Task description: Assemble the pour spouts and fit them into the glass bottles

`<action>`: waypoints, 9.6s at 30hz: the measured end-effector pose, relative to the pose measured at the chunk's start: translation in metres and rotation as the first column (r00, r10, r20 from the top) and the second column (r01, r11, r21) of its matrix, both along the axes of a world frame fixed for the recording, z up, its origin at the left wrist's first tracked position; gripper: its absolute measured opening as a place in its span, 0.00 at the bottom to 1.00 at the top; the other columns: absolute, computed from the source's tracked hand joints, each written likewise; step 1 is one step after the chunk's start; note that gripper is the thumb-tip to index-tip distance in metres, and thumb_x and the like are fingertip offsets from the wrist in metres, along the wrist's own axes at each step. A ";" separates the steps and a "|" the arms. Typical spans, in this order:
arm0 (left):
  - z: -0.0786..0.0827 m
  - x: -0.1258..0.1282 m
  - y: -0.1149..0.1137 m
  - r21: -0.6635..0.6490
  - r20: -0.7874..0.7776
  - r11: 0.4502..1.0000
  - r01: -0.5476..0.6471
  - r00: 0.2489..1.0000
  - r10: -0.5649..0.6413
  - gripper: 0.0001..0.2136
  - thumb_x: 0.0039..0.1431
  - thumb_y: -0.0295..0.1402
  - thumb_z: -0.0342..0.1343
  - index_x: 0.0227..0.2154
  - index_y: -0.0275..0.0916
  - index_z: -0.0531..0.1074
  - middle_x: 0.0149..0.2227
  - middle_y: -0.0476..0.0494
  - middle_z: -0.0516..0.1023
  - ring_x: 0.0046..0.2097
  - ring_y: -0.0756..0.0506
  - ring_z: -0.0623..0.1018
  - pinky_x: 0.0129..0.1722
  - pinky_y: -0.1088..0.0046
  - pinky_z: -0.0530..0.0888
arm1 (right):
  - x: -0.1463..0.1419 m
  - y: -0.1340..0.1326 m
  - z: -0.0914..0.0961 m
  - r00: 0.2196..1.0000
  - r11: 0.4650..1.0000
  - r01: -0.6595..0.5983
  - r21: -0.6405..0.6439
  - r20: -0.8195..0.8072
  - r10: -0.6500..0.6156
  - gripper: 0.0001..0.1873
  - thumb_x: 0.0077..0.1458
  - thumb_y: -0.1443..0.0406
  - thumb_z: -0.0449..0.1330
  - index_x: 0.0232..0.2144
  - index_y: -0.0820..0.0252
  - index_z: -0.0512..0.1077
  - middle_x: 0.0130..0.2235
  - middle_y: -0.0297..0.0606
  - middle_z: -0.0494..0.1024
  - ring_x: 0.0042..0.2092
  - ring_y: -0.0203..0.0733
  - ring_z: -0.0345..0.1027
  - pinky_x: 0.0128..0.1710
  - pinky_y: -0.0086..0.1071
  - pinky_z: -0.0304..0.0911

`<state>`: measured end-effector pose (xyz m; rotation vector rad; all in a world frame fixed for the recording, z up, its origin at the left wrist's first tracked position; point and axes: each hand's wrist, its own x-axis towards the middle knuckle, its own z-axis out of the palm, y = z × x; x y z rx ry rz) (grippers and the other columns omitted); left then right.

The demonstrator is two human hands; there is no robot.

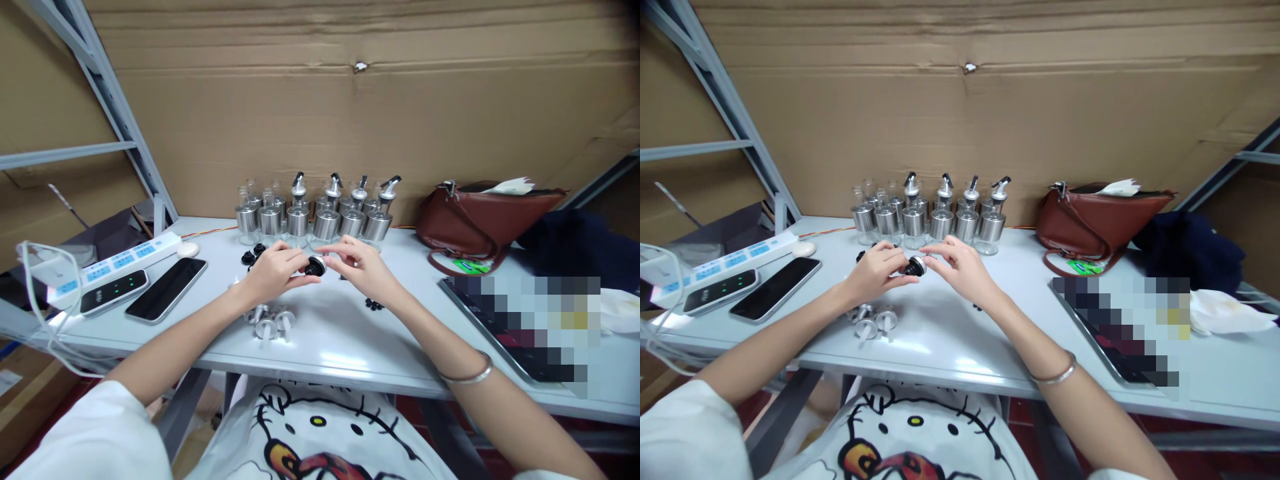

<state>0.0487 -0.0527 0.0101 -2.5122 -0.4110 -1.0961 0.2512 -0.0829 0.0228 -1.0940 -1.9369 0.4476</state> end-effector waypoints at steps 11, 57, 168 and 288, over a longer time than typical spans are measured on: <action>0.003 0.004 -0.011 -0.203 -0.050 0.968 -0.145 0.989 0.137 0.19 0.66 0.46 0.39 0.25 0.38 0.60 0.25 0.50 0.67 0.26 0.50 0.66 0.30 0.73 0.63 | -0.009 -0.006 -0.007 0.963 0.933 -0.211 -0.293 -0.228 0.146 0.18 0.51 0.59 0.58 0.43 0.63 0.71 0.26 0.35 0.75 0.26 0.38 0.71 0.29 0.33 0.68; 0.001 0.005 -0.014 -0.815 0.188 0.562 0.141 0.982 0.026 0.12 0.54 0.34 0.53 0.35 0.42 0.53 0.32 0.51 0.67 0.30 0.51 0.72 0.27 0.77 0.65 | -0.009 -0.008 -0.008 0.962 0.921 -0.260 -0.289 -0.158 0.222 0.16 0.48 0.67 0.52 0.42 0.58 0.63 0.26 0.30 0.68 0.24 0.32 0.56 0.24 0.28 0.55; 0.005 0.002 -0.015 -0.294 -0.228 0.943 -0.153 0.970 0.087 0.10 0.42 0.25 0.48 0.31 0.39 0.62 0.32 0.47 0.67 0.31 0.47 0.68 0.36 0.71 0.66 | 0.064 0.038 -0.011 0.630 0.932 0.363 0.003 0.736 -0.248 0.13 0.54 0.72 0.52 0.34 0.61 0.77 0.39 0.43 0.80 0.42 0.47 0.72 0.39 0.32 0.61; 0.003 -0.001 -0.010 -0.735 -0.096 0.676 -0.059 0.995 -0.018 0.14 0.64 0.41 0.45 0.46 0.38 0.61 0.46 0.38 0.73 0.43 0.43 0.75 0.42 0.66 0.70 | 0.002 0.005 -0.007 0.806 0.813 -0.457 -0.360 -0.554 0.208 0.15 0.38 0.66 0.70 0.34 0.57 0.77 0.37 0.34 0.80 0.39 0.37 0.72 0.42 0.34 0.67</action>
